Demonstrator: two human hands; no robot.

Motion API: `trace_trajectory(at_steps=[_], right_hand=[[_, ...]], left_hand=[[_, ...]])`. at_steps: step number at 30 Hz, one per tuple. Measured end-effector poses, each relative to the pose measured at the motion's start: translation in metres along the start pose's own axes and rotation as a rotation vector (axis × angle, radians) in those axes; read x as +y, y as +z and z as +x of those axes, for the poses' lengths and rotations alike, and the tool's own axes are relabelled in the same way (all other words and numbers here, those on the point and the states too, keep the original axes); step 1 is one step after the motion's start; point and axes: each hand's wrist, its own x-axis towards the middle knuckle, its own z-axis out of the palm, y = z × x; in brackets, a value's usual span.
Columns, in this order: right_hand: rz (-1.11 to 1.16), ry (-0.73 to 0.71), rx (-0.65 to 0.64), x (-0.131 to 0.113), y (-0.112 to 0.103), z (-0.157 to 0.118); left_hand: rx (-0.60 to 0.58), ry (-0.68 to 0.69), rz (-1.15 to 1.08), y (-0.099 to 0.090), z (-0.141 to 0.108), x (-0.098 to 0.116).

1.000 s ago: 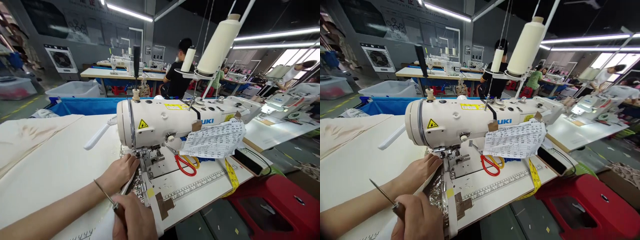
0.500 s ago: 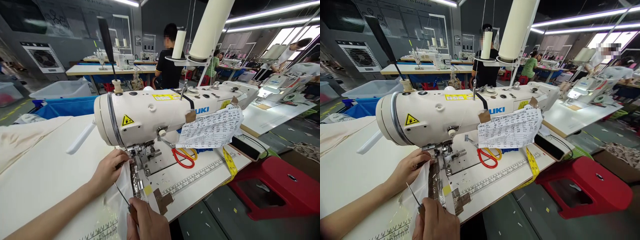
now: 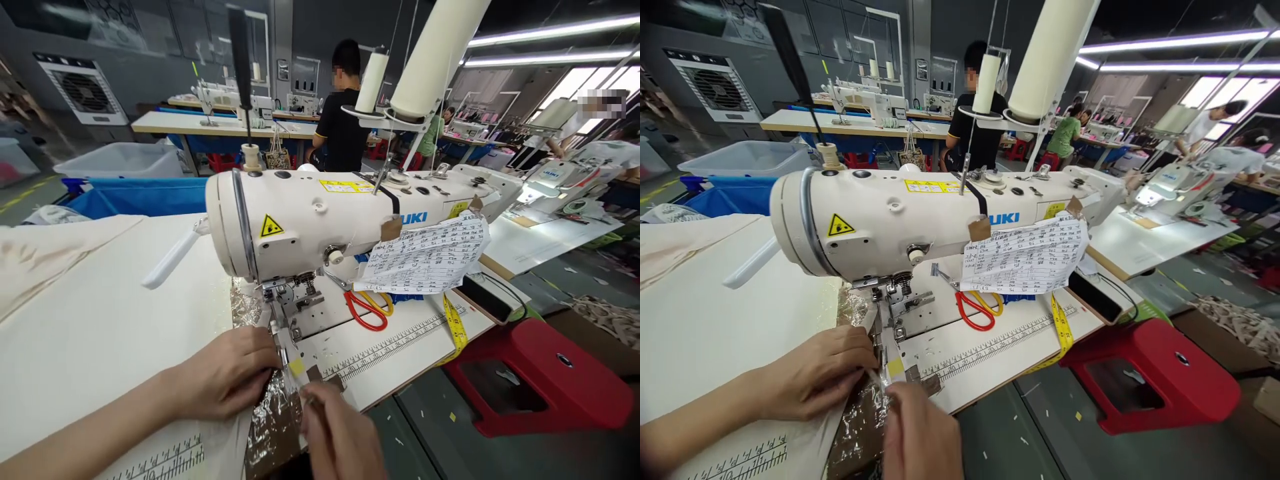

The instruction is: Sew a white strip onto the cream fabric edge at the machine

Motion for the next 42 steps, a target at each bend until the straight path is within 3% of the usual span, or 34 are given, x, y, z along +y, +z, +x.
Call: trace_trajectory(at_steps=[7,11,15,18,21,24,27,30,35,39,42], right_hand=[[-0.404,-0.078,0.120,0.023,0.011,0.020],[-0.454,-0.093,0.134,0.033,0.006,0.033],[-0.210,-0.022,0.139,0.030,-0.001,0.044],[0.071,0.000,0.035,0.015,0.006,0.041],[0.270,-0.026,-0.107,0.007,0.011,0.034],[0.304,0.065,-0.077,0.019,0.002,0.030],[0.087,0.099,0.033,0.044,-0.011,0.036],[-0.202,-0.011,0.096,0.063,-0.017,0.051],[-0.549,-0.180,0.027,0.069,-0.013,0.079],[-0.542,-0.349,-0.041,0.074,-0.024,0.090],[-0.506,-0.396,0.007,0.094,-0.046,0.092]], left_hand=[[-0.134,-0.223,0.157,-0.005,-0.003,-0.008],[-0.145,-0.317,0.176,-0.011,-0.014,-0.015],[-0.134,-0.385,0.081,-0.014,-0.013,-0.008],[-0.174,-0.461,-0.118,-0.016,-0.004,0.010],[-0.267,-0.633,-0.413,-0.014,0.001,0.030],[-0.313,-0.869,-0.736,-0.003,0.000,0.045],[-0.241,-1.013,-0.855,0.011,0.002,0.050],[-0.151,-1.054,-0.789,0.021,0.012,0.048],[0.011,-1.006,-0.857,0.029,0.032,0.045],[0.148,-1.027,-1.173,0.037,0.031,0.057],[0.301,-1.093,-1.426,0.044,0.023,0.071]])
